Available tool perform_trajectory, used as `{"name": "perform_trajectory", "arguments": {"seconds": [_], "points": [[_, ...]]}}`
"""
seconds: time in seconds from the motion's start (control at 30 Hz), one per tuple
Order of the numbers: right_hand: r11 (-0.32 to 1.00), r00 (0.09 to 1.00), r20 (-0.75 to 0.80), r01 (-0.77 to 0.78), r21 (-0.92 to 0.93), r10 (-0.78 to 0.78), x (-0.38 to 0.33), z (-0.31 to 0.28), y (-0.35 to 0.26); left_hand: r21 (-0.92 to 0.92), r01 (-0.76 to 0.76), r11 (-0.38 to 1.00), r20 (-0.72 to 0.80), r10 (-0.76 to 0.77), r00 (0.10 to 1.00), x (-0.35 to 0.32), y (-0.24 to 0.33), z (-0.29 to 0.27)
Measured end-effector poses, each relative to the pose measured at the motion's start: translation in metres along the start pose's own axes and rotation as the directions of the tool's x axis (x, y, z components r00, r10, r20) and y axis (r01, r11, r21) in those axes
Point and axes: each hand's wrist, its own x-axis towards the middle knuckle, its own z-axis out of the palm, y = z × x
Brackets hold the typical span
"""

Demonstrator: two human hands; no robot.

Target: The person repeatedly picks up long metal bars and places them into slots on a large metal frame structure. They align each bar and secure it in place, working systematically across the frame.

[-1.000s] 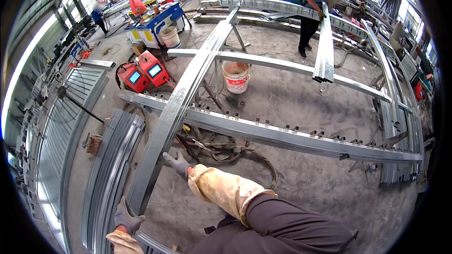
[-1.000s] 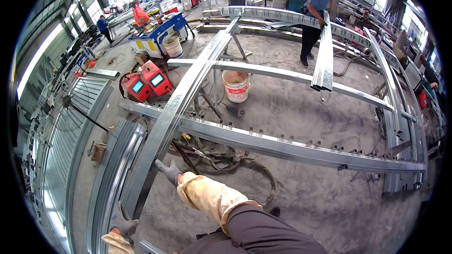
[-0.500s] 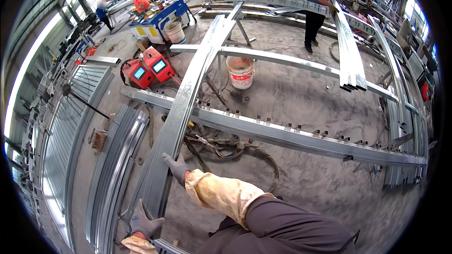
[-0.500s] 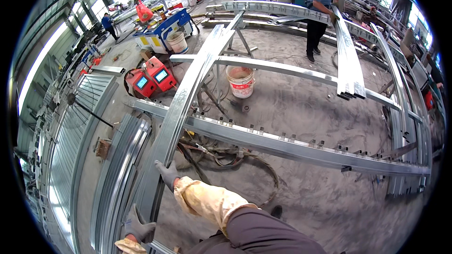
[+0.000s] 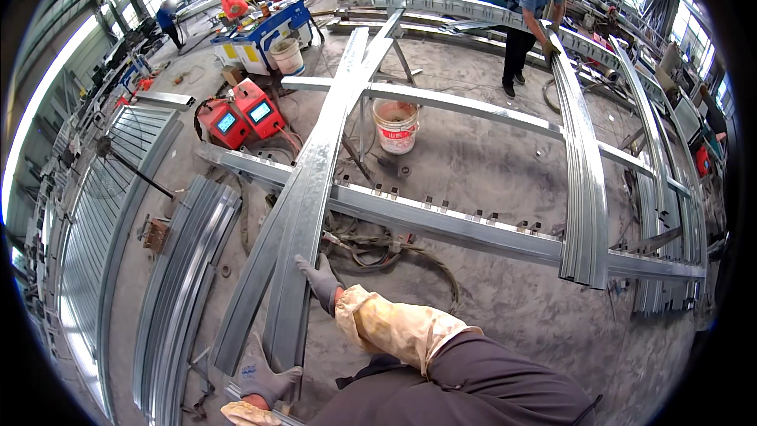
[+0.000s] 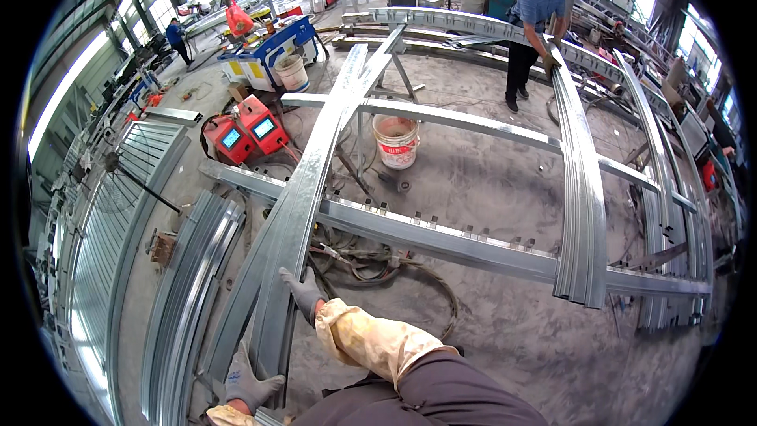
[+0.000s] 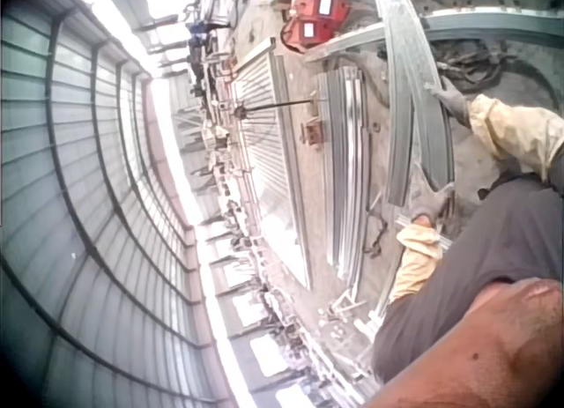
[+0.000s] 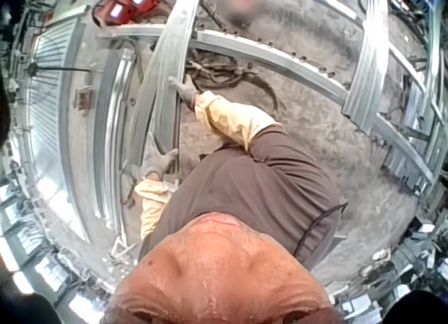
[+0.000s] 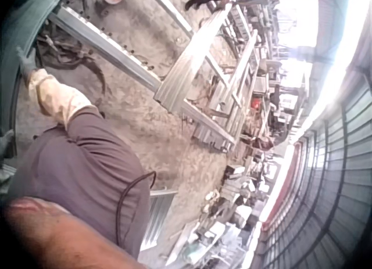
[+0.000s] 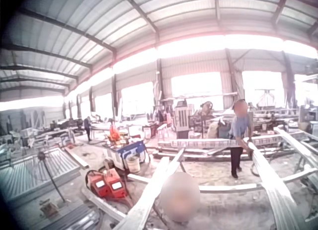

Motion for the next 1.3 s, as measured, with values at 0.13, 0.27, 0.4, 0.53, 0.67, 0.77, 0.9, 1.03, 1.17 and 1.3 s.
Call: {"name": "perform_trajectory", "arguments": {"seconds": [0.13, 0.27, 0.4, 0.53, 0.67, 0.77, 0.9, 1.03, 1.17, 1.3], "points": [[0.998, 1.0, 0.001, -0.011, -0.055, 0.011, -0.001, -0.001, -0.005, -0.028, -0.103, 0.994, -0.005, 0.103, 0.995, 0.013, -0.013, 0.009], [0.998, 0.999, 0.002, -0.043, -0.044, 0.043, -0.006, -0.009, -0.028, 0.069, -0.143, 0.987, -0.188, 0.154, 0.97, 0.053, -0.037, 0.005], [1.0, 0.999, 0.04, 0.009, -0.026, -0.008, -0.02, -0.033, -0.044, 0.55, -0.062, 0.833, -0.322, 0.28, 0.904, 0.122, -0.076, 0.005], [0.996, 0.993, 0.084, 0.088, -0.019, -0.086, -0.018, -0.078, -0.049, 0.278, 0.023, 0.96, -0.111, 0.009, 0.994, 0.143, -0.07, 0.003], [0.999, 0.993, 0.117, 0.015, -0.03, -0.012, -0.019, -0.125, -0.069, 0.229, 0.063, 0.971, -0.18, -0.021, 0.983, 0.143, -0.062, 0.013], [0.999, 0.997, 0.07, 0.032, -0.017, -0.031, -0.026, -0.14, -0.077, 0.226, 0.096, 0.969, -0.141, -0.065, 0.988, 0.131, -0.039, 0.017], [1.0, 0.996, 0.095, -0.003, 0.01, 0.002, -0.029, -0.172, -0.087, 0.233, 0.008, 0.972, -0.197, 0.039, 0.98, 0.114, -0.029, 0.047], [0.999, 0.989, 0.147, 0.032, -0.018, -0.029, -0.03, -0.22, -0.099, 0.248, 0.11, 0.962, -0.15, -0.074, 0.986, 0.089, 0.009, 0.067], [0.986, 0.994, 0.098, 0.061, -0.153, -0.046, -0.03, -0.258, -0.112, 0.233, 0.142, 0.962, -0.135, -0.113, 0.984, 0.07, 0.045, 0.08], [0.943, 0.991, 0.038, 0.137, -0.304, -0.131, -0.039, -0.272, -0.12, 0.15, 0.134, 0.98, -0.143, -0.113, 0.983, 0.049, 0.072, 0.103]]}}
